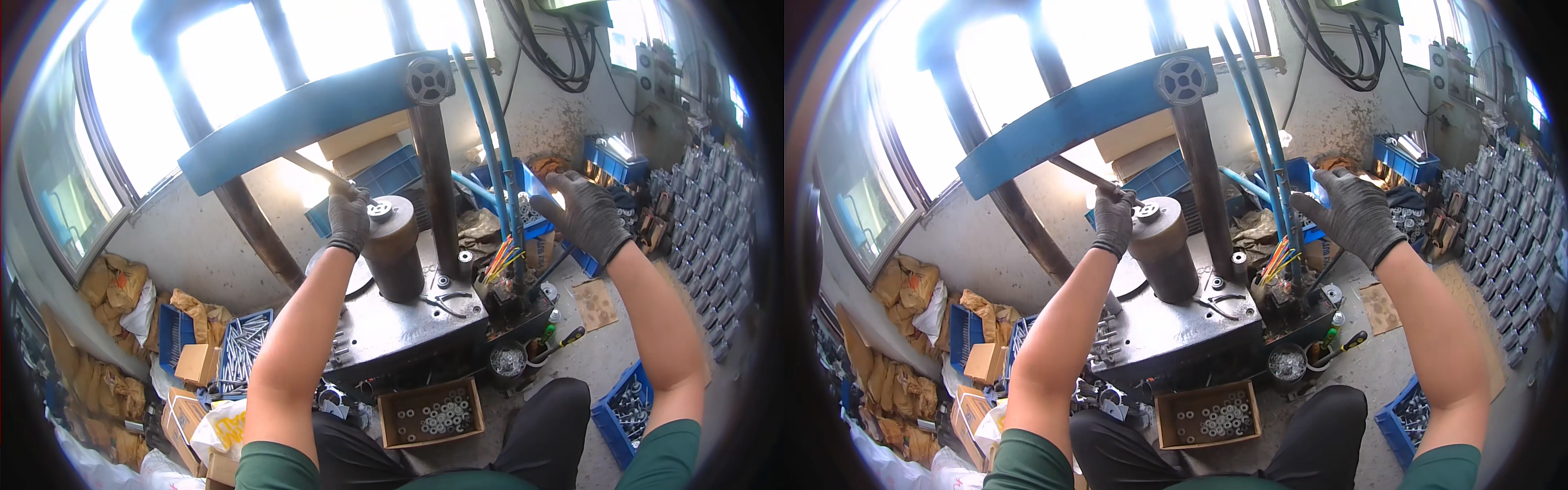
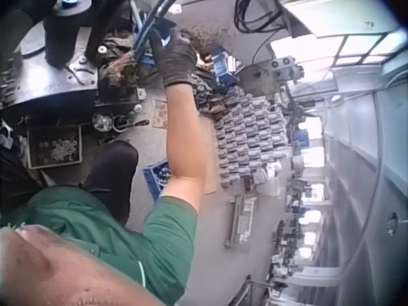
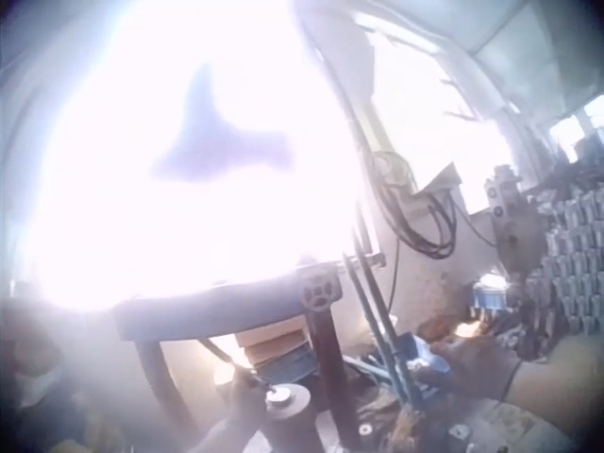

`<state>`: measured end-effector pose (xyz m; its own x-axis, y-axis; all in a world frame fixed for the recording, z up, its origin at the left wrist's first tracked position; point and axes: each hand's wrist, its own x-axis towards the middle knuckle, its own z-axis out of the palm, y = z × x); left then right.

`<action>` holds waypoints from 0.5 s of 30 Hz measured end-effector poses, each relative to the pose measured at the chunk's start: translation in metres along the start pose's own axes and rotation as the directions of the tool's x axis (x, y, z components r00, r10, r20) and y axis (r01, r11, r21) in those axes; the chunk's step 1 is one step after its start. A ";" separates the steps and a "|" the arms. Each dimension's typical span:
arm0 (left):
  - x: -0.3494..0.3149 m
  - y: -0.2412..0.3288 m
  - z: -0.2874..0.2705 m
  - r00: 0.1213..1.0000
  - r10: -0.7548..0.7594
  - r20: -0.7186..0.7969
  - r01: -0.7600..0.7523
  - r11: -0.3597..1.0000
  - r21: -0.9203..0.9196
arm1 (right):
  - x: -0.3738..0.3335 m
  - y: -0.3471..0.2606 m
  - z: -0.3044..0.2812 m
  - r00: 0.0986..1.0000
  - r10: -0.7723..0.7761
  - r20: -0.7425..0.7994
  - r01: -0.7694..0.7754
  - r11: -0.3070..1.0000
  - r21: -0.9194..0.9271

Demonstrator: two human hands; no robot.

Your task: The person sits at a manual hydraulic press in a workshop, repeatedly picking up small metal discs and rods, placing them under the press ram, and operating the lever to press them. The finished parts are then placed into a blue bin.

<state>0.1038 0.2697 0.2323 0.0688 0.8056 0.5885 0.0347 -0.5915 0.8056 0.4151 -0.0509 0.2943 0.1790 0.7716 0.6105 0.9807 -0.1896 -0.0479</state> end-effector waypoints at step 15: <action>0.010 -0.018 0.012 0.980 0.112 0.167 -0.143 0.971 0.191 | -0.051 0.000 -0.013 0.996 -0.038 0.076 0.041 0.999 -0.032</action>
<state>0.1162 0.2881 0.2235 0.2376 0.7174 0.6549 0.2145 -0.6963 0.6849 0.4049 -0.0985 0.2734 0.1466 0.8223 0.5499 0.9842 -0.1772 0.0026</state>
